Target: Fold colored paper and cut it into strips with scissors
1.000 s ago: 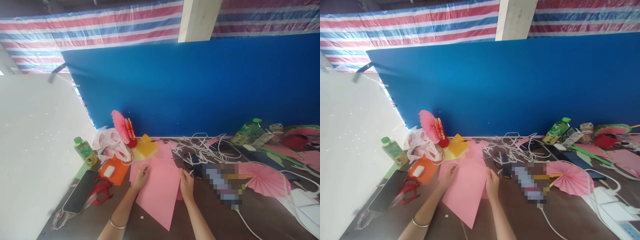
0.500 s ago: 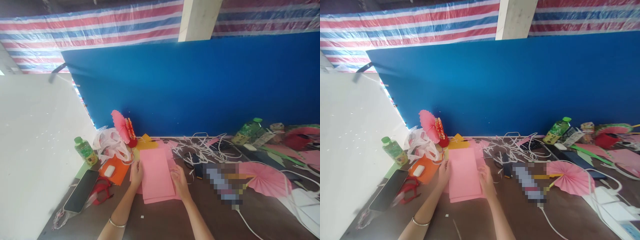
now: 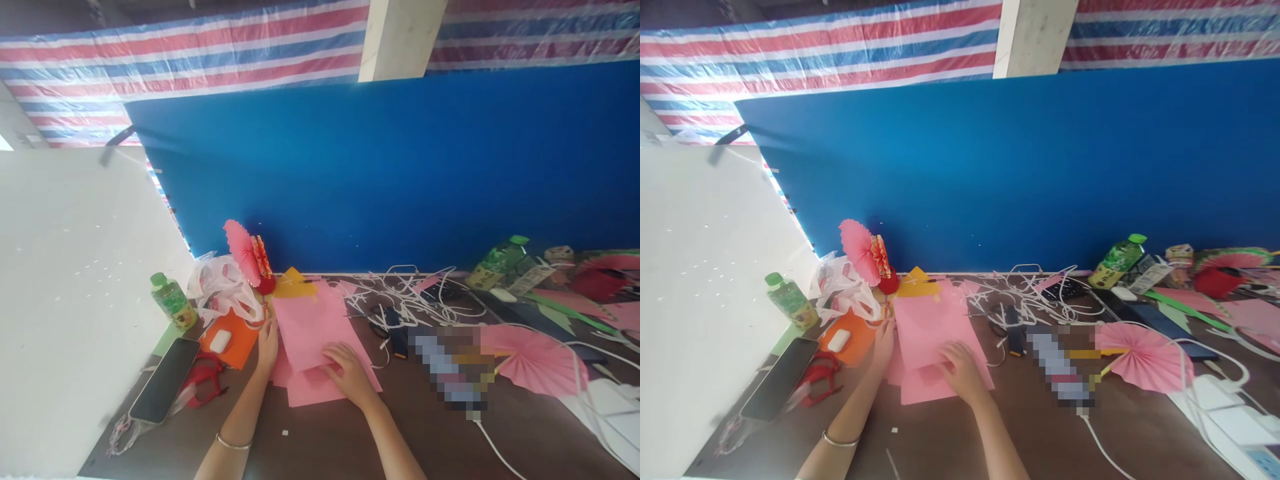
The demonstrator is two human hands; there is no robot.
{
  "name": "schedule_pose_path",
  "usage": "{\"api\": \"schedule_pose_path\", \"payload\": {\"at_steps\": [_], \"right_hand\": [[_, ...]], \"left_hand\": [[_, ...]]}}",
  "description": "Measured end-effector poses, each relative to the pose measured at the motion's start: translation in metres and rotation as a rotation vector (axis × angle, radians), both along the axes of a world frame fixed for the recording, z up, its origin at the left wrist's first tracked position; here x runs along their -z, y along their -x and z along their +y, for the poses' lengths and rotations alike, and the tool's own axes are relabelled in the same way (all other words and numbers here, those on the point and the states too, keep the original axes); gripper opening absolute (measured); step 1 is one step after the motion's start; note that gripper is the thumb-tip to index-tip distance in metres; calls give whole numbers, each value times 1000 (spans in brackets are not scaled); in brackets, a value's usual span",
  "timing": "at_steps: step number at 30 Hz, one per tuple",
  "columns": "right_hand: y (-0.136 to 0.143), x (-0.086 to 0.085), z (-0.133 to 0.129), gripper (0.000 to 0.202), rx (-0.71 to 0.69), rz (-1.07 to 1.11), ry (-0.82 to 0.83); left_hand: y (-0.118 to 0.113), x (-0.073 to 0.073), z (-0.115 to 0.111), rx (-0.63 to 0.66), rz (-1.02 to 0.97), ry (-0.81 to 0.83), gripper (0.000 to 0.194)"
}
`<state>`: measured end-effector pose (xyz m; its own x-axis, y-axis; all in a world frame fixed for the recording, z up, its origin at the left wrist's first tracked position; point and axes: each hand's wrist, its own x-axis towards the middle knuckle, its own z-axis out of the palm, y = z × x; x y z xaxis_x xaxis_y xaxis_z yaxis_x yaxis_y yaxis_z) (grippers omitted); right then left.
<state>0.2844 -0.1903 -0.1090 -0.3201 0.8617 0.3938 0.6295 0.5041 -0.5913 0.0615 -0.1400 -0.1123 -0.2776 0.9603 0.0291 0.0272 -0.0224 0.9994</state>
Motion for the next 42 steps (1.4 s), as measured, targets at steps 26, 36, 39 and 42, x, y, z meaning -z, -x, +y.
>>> {"api": "schedule_pose_path", "payload": {"at_steps": [26, 36, 39, 42], "right_hand": [[-44, 0, 9, 38, 846, 814, -103], [-57, -1, 10, 32, 820, 220, -366], [-51, 3, 9, 31, 830, 89, -388], [-56, 2, 10, 31, 946, -39, -323]], "left_hand": [[5, 6, -1, 29, 132, -72, 44], [-4, 0, -13, 0, 625, -345, 28], [-18, -5, -22, 239, 583, -320, 26], [-29, -10, -32, 450, 461, -186, 28]]}}
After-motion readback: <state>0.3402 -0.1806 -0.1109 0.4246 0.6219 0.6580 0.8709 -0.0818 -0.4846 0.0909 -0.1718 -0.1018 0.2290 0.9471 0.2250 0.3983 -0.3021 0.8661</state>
